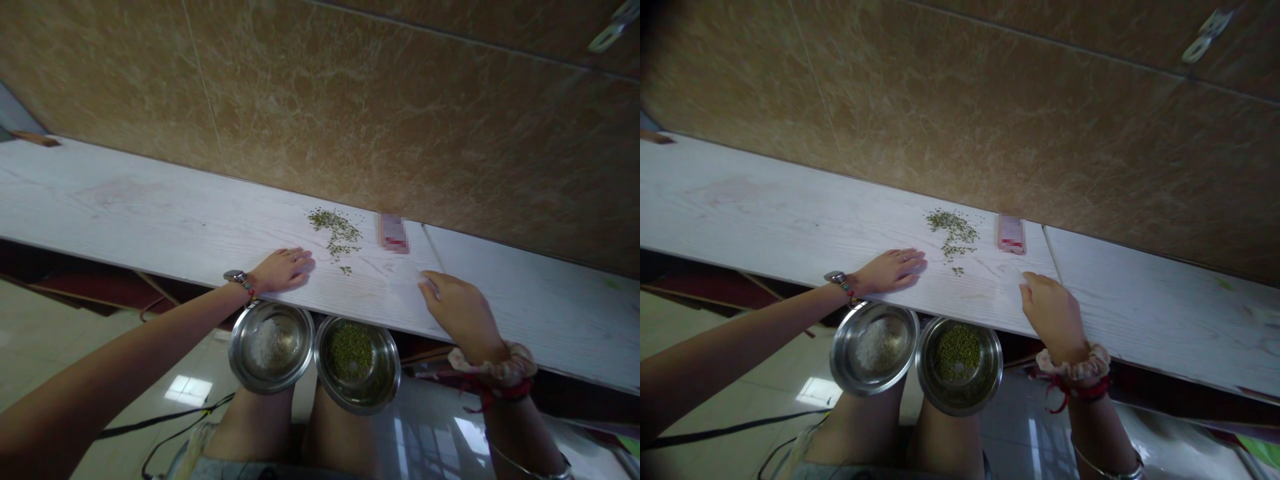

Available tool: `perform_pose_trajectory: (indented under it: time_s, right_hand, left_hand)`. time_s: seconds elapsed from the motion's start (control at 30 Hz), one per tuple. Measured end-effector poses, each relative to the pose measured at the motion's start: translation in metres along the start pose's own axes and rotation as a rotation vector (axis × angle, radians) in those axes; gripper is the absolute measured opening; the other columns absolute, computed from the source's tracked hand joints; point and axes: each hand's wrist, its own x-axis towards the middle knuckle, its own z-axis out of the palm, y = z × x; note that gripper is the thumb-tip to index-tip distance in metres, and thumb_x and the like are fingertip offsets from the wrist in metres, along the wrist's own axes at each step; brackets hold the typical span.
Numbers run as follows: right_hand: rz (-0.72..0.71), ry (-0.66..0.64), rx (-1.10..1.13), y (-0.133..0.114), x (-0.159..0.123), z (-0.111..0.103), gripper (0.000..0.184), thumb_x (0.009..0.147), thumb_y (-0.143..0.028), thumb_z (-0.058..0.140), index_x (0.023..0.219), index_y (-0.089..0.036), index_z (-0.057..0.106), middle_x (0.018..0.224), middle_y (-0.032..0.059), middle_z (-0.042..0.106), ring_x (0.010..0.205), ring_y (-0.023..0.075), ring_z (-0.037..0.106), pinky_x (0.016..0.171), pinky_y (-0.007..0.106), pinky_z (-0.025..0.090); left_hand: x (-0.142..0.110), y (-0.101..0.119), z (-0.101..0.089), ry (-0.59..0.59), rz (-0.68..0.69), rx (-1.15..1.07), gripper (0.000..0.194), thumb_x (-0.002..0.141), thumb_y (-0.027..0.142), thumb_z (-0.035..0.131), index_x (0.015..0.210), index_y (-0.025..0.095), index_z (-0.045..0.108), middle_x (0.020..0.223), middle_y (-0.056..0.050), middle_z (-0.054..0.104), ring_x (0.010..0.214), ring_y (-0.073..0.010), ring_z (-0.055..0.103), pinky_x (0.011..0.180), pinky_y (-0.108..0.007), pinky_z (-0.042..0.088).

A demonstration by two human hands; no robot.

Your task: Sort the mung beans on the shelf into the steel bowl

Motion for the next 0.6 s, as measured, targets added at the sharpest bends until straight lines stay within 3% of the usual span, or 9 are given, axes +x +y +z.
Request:
perform_pose_trajectory:
  time_s: [0.33, 0.6]
  right_hand:
    - [-0.071, -0.082, 0.048, -0.01, -0.003, -0.004, 0.027, 0.082, -0.019, 0.046, 0.102, -0.016, 0.064, 0.08, 0.0077, 0.071, 0.068, 0.0214, 0.065, 0.06, 0.032, 0.049]
    - [-0.117, -0.012, 0.051, -0.018, -0.002, -0.002, 0.026, 0.083, -0.02, 0.044, 0.098, -0.018, 0.065, 0.075, 0.0055, 0.07, 0.065, 0.0194, 0.064, 0.059, 0.03, 0.049]
  left_hand:
    - [-0.002, -0.003, -0.001, -0.014, 0.013, -0.029, 0.039, 0.093, 0.037, 0.036, 0.126, 0.018, 0.046, 0.14, -0.01, 0.042, 0.127, -0.022, 0.04, 0.104, -0.037, 0.031]
    - [-0.007, -0.014, -0.003, -0.014, 0.051, -0.069, 0.038, 0.094, 0.037, 0.034, 0.125, 0.02, 0.047, 0.142, -0.007, 0.041, 0.127, -0.0199, 0.041, 0.105, -0.034, 0.031]
